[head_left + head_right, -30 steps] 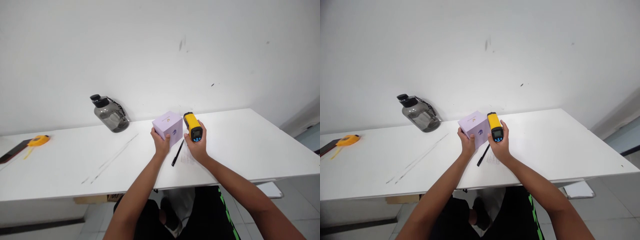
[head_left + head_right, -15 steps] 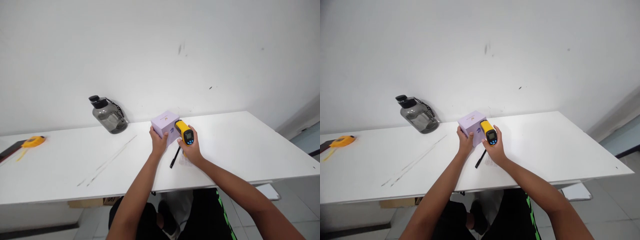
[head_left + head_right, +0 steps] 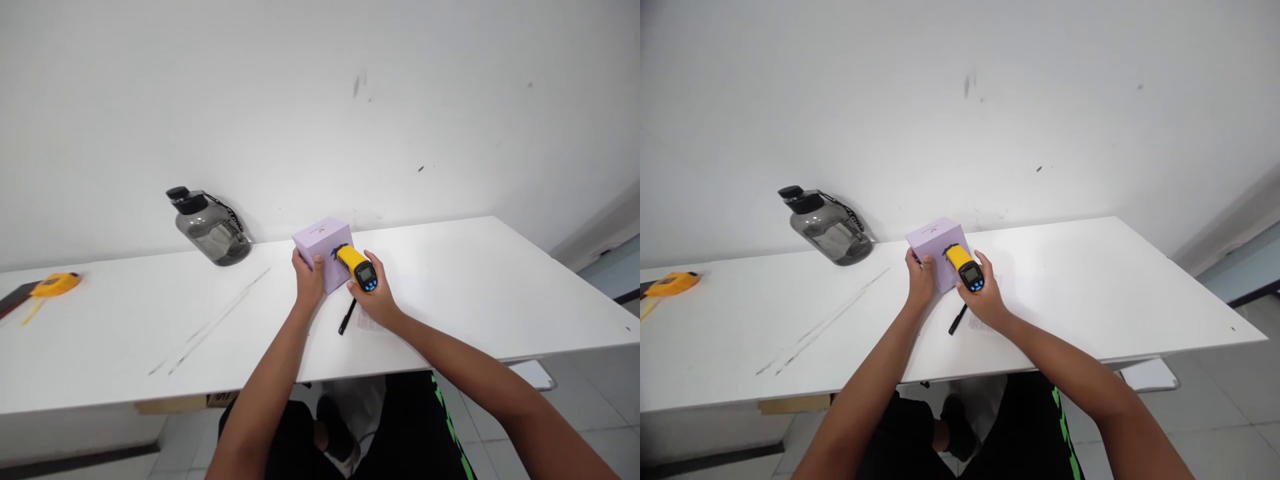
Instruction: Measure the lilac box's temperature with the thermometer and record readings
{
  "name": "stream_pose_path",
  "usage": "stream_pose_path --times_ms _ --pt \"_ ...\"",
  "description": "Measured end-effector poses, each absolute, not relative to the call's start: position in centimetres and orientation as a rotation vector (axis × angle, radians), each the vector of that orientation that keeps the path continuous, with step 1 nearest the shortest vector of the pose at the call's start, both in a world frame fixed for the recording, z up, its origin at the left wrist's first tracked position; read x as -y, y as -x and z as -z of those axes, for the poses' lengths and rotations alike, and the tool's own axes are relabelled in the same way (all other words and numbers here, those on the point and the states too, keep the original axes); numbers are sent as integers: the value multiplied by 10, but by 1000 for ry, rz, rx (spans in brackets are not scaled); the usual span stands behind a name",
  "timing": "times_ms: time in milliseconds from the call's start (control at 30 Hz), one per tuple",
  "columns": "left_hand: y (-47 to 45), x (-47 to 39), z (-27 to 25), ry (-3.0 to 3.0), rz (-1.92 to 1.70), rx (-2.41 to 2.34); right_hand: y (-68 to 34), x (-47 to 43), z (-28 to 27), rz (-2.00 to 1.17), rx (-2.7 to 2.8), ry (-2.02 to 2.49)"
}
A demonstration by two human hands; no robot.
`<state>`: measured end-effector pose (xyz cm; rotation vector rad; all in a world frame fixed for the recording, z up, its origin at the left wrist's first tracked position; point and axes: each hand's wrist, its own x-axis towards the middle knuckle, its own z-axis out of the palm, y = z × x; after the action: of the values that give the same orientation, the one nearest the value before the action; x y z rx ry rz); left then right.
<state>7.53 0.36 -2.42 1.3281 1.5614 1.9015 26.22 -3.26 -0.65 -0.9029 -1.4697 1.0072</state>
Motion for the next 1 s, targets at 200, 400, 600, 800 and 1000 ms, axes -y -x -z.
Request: stream_pose_path --times_ms 200,400,600,800,1000 --pt "-80 3 17 -1252 -1878 -1565 -265 31 6 -1035 1532 911" --pt "-82 6 16 -1262 -1880 -1555 -264 29 2 -1086 1541 891" --pt "-83 6 16 -1256 -1888 -1569 -265 29 -2 -1167 1519 892" --pt "-84 7 14 -1263 -1885 -1568 -266 31 -5 -1209 1505 918" --pt "-84 9 13 -1286 -1889 -1561 -268 33 -7 -1243 1505 908"
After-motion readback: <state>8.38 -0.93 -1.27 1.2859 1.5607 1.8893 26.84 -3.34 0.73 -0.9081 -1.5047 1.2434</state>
